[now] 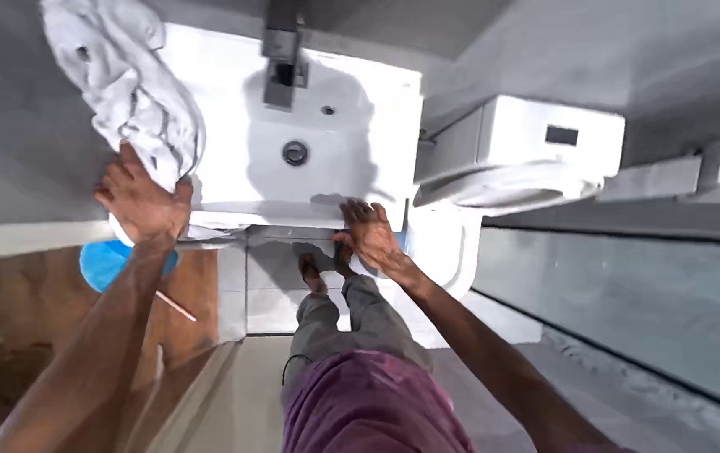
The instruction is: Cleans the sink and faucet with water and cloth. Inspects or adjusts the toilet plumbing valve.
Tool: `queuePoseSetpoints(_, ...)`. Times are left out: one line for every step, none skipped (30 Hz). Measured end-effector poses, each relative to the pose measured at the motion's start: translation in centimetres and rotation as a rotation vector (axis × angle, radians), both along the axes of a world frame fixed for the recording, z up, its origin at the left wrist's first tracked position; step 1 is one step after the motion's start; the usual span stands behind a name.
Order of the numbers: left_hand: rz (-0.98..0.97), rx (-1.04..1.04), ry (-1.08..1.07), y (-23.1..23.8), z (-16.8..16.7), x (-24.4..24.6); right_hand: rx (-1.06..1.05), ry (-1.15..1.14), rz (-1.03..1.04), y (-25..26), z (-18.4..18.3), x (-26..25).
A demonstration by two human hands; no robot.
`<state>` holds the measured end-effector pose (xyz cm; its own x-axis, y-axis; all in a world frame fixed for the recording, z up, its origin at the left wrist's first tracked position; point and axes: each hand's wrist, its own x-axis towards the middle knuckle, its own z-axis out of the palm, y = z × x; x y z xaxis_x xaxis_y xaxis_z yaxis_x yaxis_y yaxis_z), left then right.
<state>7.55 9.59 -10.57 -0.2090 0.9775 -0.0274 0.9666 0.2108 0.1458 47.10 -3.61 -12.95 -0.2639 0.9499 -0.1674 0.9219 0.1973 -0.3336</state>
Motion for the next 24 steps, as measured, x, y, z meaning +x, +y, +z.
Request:
queuePoseSetpoints(-0.015,0.000,-0.008,-0.3,0.3,0.0,0.042,-0.006,-0.006,-0.7,-0.4,-0.1)
queuePoseSetpoints(-0.027,0.011,-0.030,-1.2,0.8,0.2,0.066,0.007,-0.034,-1.3,-0.5,-0.2)
queuePoseSetpoints(-0.044,0.039,-0.046,-2.5,1.4,0.6,0.082,0.045,-0.064,-1.7,-0.5,-0.3)
queuePoseSetpoints(-0.052,0.083,-0.055,-4.2,2.0,1.4,0.095,0.106,-0.092,-1.9,-0.3,-0.3)
queuePoseSetpoints(-0.067,0.122,-0.055,-6.4,1.9,2.1,0.099,0.182,-0.112,-1.9,-0.1,-0.1)
queuePoseSetpoints(-0.083,0.135,-0.058,-8.8,1.8,3.2,0.092,0.284,-0.127,-1.7,0.1,0.3)
queuePoseSetpoints(-0.091,0.122,-0.076,-11.6,1.6,4.7,0.086,0.420,-0.144,-1.4,0.4,1.0)
queuePoseSetpoints(-0.096,0.080,-0.086,-14.5,0.9,6.3,0.071,0.571,-0.167,-1.1,0.7,2.0)
queuePoseSetpoints(-0.104,0.031,-0.093,-17.7,-0.3,7.7,0.061,0.702,-0.210,-0.9,1.0,3.3)
queuePoseSetpoints(-0.105,-0.061,-0.103,-21.0,-1.6,9.1,0.069,0.785,-0.268,-0.8,1.3,4.8)
queuePoseSetpoints(-0.106,-0.207,-0.112,-24.5,-2.9,10.2,0.102,0.826,-0.330,-1.0,1.5,6.3)
queuePoseSetpoints(-0.118,-0.386,-0.115,-27.7,-4.2,11.0,0.174,0.835,-0.397,-1.2,1.3,8.0)
queuePoseSetpoints(-0.149,-0.575,-0.108,-30.3,-5.4,11.8,0.245,0.839,-0.469,-1.5,0.8,9.7)
queuePoseSetpoints(-0.205,-0.776,-0.101,-32.1,-6.7,12.8,0.283,0.857,-0.550,-1.7,0.1,11.4)
queuePoseSetpoints(-0.252,-0.990,-0.101,-33.1,-7.8,14.2,0.271,0.869,-0.636,-1.7,-1.0,13.2)
queuePoseSetpoints(-0.266,-1.192,-0.114,-33.6,-8.6,15.9,0.221,0.862,-0.731,-1.4,-2.5,14.7)
queuePoseSetpoints(-0.242,-1.338,-0.174,-34.0,-9.4,17.6,0.152,0.826,-0.822,-0.4,-4.7,16.1)
queuePoseSetpoints(-0.165,-1.405,-0.297,-34.4,-10.2,19.2,0.038,0.787,-0.891,1.2,-7.0,17.6)
queuePoseSetpoints(-0.080,-1.387,-0.433,-34.7,-10.6,21.0,-0.098,0.766,-0.939,3.7,-8.9,19.1)
queuePoseSetpoints(-0.007,-1.305,-0.561,-34.8,-10.6,23.2,-0.213,0.744,-0.958,6.3,-10.8,20.5)
queuePoseSetpoints(0.051,-1.189,-0.669,-34.6,-10.3,25.6,-0.284,0.705,-0.959,8.7,-12.4,21.5)
queuePoseSetpoints(0.087,-1.069,-0.753,-34.4,-10.0,27.8,-0.313,0.648,-0.945,10.9,-13.9,22.3)
queuePoseSetpoints(0.114,-0.978,-0.805,-34.1,-9.7,29.9,-0.315,0.590,-0.922,13.1,-15.1,23.0)
queuePoseSetpoints(0.139,-0.928,-0.837,-33.7,-9.4,31.7,-0.287,0.545,-0.900,15.2,-16.2,23.4)
